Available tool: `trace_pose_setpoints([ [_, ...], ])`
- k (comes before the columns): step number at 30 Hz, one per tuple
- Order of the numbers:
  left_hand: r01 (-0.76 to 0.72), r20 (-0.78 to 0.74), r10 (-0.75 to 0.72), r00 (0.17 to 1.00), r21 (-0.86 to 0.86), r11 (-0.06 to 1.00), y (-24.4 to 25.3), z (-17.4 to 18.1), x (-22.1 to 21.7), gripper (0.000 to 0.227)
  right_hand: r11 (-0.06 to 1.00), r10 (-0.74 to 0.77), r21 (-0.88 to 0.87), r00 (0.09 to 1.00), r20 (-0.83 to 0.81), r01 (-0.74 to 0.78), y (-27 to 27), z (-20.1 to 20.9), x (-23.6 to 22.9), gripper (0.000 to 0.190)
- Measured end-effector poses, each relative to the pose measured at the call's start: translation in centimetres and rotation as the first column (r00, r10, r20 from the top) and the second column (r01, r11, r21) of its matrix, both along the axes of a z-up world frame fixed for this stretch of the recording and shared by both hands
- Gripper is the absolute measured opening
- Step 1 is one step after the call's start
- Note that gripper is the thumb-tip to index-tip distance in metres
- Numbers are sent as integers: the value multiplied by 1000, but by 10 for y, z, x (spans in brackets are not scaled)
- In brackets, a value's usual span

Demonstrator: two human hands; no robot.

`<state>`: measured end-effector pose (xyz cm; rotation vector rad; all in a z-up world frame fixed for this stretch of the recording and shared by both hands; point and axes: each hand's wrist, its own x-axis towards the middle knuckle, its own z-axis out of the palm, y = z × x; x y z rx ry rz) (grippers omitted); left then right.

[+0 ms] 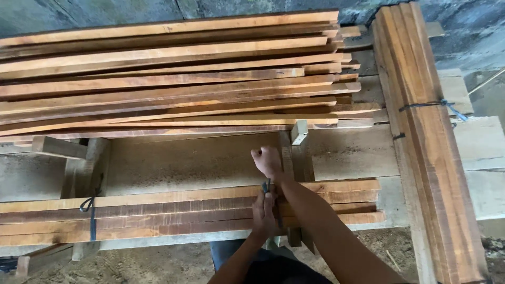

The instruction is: Tying small wooden planks together into a bundle using plastic strips and a utility knife.

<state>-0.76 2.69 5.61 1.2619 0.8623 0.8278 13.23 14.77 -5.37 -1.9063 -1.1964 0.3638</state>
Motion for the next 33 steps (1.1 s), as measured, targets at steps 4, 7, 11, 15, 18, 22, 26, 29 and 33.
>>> trace_pose_setpoints([
  [4,67,-96,-61,994,61,996,3,-4,1,35,994,101,-45,995,-4,-101,6,-34,6,58],
  [7,120,-125,-114,986,42,992,4,-3,0,35,991,131,-24,991,-24,-131,8,-28,5,57],
  [11,81,-50,-81,995,9,997,1,-4,-2,32,998,56,0,998,35,-56,4,-9,3,50],
  [15,-4,-60,2,998,-49,999,-5,-26,2,44,990,-104,-107,987,-119,91,12,-12,5,50],
  [18,126,-272,-97,957,89,988,-5,-29,1,47,993,-103,-67,987,-120,96,8,4,4,50],
  [22,163,-340,-112,934,125,979,-2,-32,1,48,983,-181,-67,972,-149,172,9,7,6,45],
  [26,173,-389,-83,918,203,964,-2,-35,2,52,978,-210,-16,965,-159,210,5,12,5,44],
  [29,168,-343,-97,934,186,968,-5,-41,-2,45,980,-200,-43,970,-138,196,10,7,8,44],
  [33,142,-319,-73,945,199,970,-6,-14,-1,45,965,-252,-86,967,-33,249,14,-5,4,44],
])
